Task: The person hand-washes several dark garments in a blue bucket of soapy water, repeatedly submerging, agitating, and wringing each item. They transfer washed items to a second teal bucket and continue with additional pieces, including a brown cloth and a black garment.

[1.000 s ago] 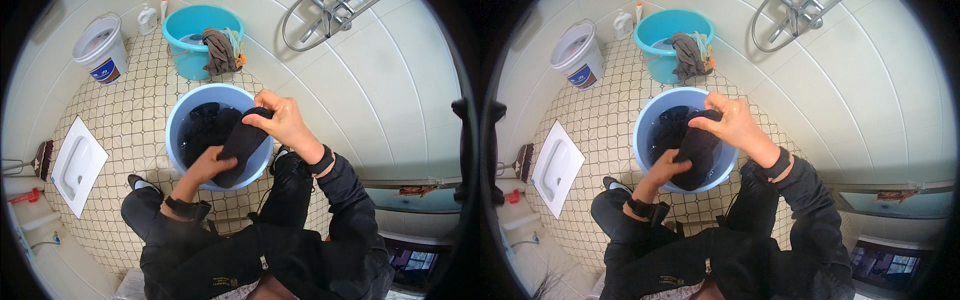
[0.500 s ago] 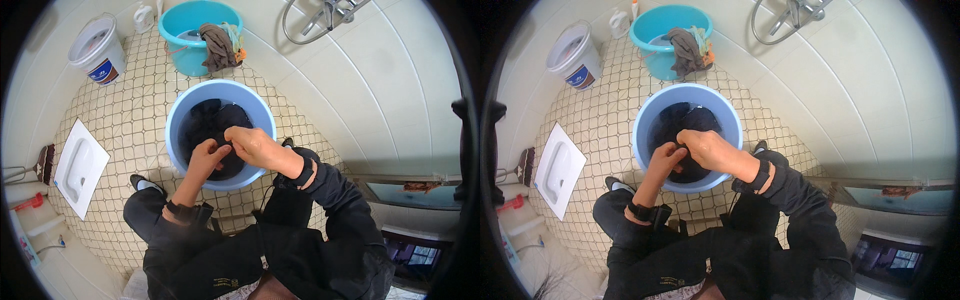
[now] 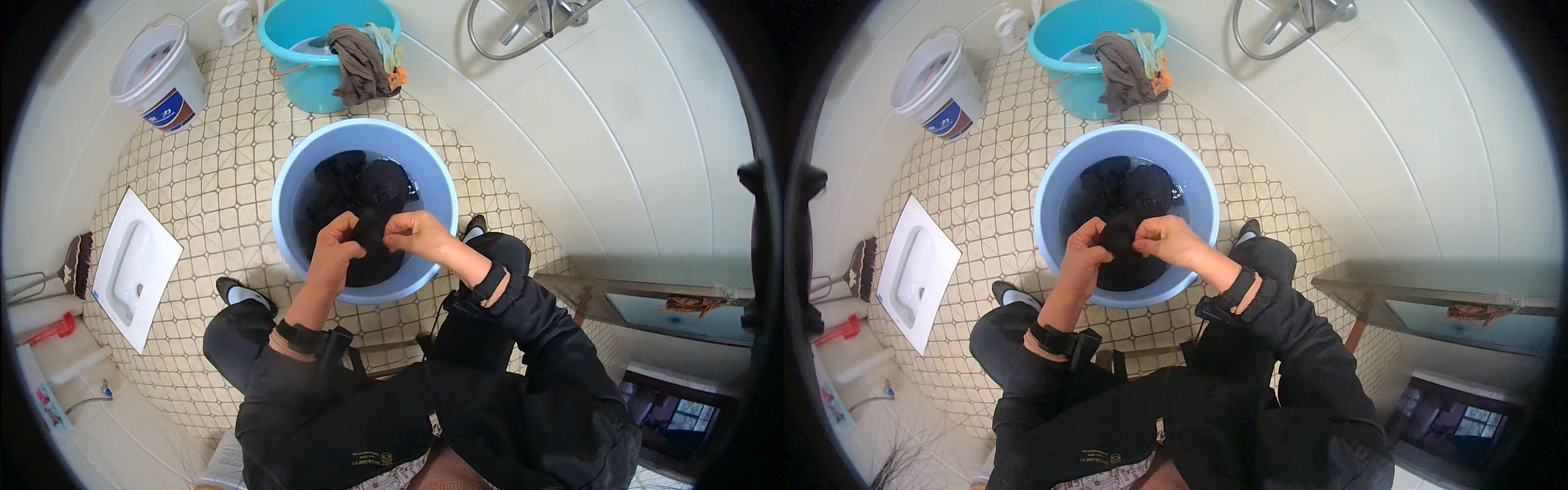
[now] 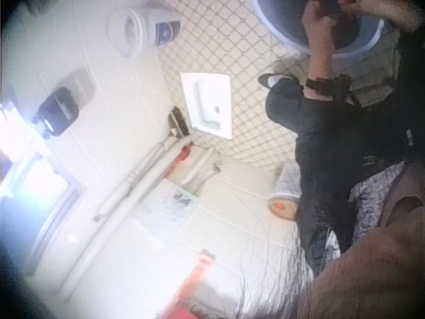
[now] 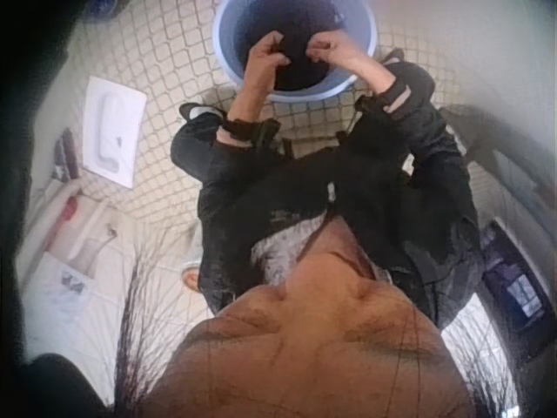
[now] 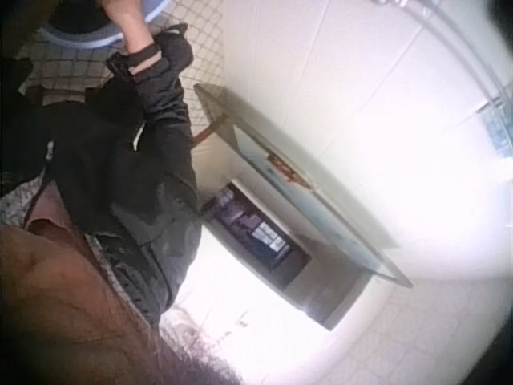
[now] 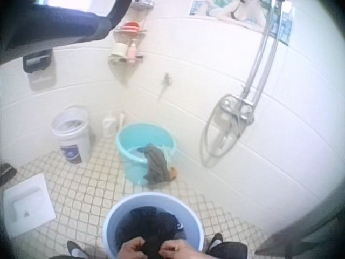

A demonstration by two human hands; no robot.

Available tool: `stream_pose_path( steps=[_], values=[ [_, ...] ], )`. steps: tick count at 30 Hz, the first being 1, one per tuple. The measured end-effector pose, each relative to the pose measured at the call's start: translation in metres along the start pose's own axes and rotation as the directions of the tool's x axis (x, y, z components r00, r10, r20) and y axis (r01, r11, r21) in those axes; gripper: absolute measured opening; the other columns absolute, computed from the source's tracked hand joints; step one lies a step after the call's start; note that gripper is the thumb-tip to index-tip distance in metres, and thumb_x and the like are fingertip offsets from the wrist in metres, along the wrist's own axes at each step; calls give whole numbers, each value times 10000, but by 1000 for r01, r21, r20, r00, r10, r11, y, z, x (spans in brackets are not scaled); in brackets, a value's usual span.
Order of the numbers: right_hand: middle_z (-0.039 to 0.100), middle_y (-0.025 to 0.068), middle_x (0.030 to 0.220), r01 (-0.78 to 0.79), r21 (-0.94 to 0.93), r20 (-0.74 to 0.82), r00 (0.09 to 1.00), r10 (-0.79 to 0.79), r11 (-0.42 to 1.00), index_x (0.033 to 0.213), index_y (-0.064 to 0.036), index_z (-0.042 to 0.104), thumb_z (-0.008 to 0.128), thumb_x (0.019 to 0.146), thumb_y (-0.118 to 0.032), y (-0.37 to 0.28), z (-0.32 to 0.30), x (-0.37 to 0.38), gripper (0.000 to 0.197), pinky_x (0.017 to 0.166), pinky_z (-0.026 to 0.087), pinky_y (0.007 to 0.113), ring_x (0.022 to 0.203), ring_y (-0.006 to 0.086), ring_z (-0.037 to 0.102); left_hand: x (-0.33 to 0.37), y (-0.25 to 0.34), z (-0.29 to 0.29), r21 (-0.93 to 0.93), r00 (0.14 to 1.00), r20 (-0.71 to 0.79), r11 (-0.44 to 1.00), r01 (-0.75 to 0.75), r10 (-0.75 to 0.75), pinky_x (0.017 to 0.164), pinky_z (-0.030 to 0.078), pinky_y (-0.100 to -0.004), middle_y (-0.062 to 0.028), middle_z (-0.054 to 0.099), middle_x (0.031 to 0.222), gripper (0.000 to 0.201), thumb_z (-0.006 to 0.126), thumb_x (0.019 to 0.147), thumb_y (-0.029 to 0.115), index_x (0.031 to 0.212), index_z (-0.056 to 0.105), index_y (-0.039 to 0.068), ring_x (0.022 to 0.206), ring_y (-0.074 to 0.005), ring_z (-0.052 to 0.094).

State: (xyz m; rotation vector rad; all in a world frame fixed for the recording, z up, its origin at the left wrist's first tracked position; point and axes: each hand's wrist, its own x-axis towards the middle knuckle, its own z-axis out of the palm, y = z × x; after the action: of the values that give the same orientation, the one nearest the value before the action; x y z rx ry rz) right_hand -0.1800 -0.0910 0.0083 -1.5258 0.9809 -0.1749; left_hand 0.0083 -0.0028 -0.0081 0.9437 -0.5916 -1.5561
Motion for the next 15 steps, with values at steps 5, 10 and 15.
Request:
stream_pose_path(
  steps=[5,10,15],
  values=[
    [657,31,827,94,-187,-159,979,-124,978,966,-28,658,766,786,-93,-4,10,-4,220,663,483,257,748,97,593,1,5,-3,-222,994,111,974,44,-19,664,367,-192,23,460,755,237,438,556,-52,754,490,68,694,-103,430],
    [661,29,949,-152,531,119,987,105,834,1037,-39,644,691,863,-66,-3,1,-4,182,733,509,291,818,138,627,-2,3,0,-513,989,94,846,146,-114,631,363,-209,4,455,752,207,449,543,-37,718,464,71,700,-126,442],
    [680,30,1059,-166,883,180,984,9,440,1080,-83,650,644,925,-146,3,6,-16,167,800,517,318,937,156,650,11,-10,-10,304,999,7,952,29,-32,631,380,-221,-6,476,749,251,463,597,-72,813,492,53,700,-123,467]
  ],
)
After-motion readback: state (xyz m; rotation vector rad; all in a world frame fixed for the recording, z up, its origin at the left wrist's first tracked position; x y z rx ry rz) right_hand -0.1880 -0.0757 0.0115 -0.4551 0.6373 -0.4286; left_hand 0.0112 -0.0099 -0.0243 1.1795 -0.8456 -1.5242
